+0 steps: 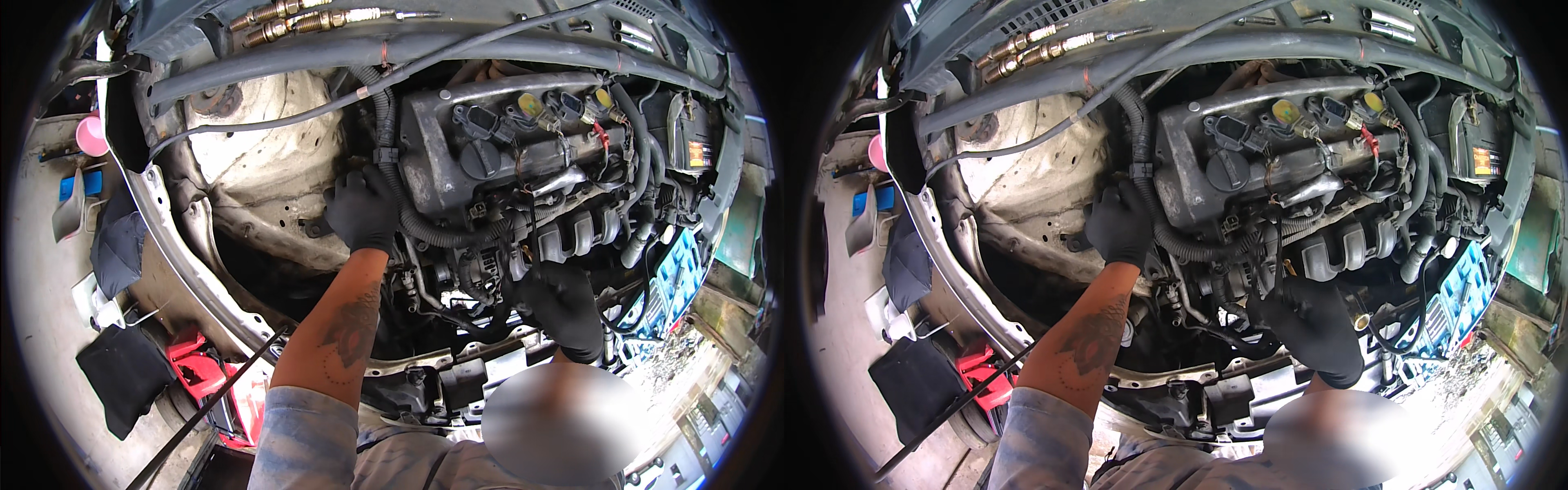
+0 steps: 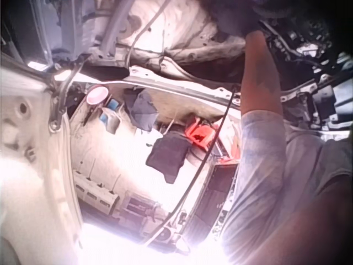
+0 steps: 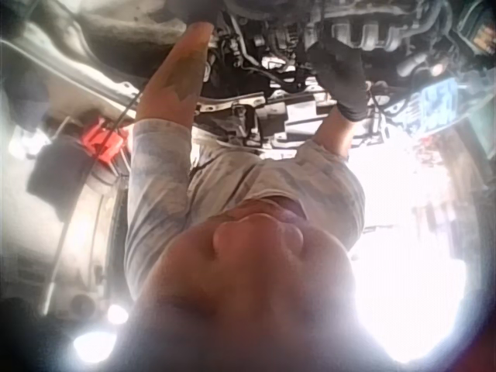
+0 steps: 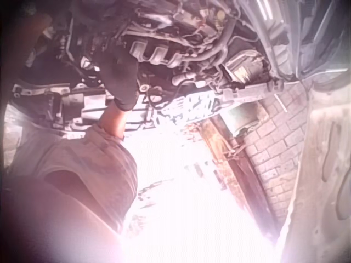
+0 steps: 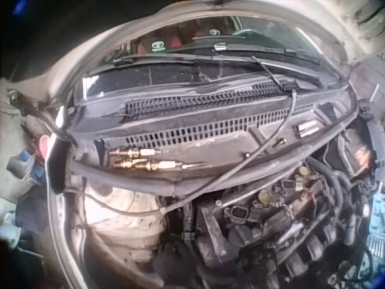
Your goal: The person works on a car engine with the hood open, using their hands to disconnect and reconnect various electrical connectors and wires. They manipulate components within the engine bay while another person stands nearby.
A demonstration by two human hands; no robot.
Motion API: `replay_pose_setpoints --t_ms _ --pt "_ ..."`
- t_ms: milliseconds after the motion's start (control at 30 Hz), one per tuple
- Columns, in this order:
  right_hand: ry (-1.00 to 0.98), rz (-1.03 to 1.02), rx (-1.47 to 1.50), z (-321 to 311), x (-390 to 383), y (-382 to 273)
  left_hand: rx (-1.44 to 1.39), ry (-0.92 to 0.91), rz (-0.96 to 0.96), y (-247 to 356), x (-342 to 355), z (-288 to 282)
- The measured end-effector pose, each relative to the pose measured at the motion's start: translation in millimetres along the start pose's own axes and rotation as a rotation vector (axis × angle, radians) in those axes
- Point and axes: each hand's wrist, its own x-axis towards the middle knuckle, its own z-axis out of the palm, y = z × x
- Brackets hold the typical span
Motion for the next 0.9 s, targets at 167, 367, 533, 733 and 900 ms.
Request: replay_pose_setpoints --t_ms 167,367,533,733,900 --pt "0.020 -0.307 -0.068 -23.3 -3.2 -1.8 0.015 0.000 -0.032 7.6 0.5 -7.3" --pt "0.042 -0.322 -0.605 -35.4 23.2 -81.7 0.001 -0.023 -0.029 11.6 1.3 -5.0" --pt "0.029 -0.381 -0.131 -41.7 123.0 -68.1 0.011 0.010 -0.029 5.8 0.4 -3.7" --pt "-0.095 -0.258 -0.155 -66.8 184.7 -46.8 -0.016 0.000 -0.009 9.6 -0.8 -7.9" --pt "-0.043 -0.097 -0.041 -83.5 188.6 -32.3 -0.039 0.023 0.014 2.6 0.3 -1.4"
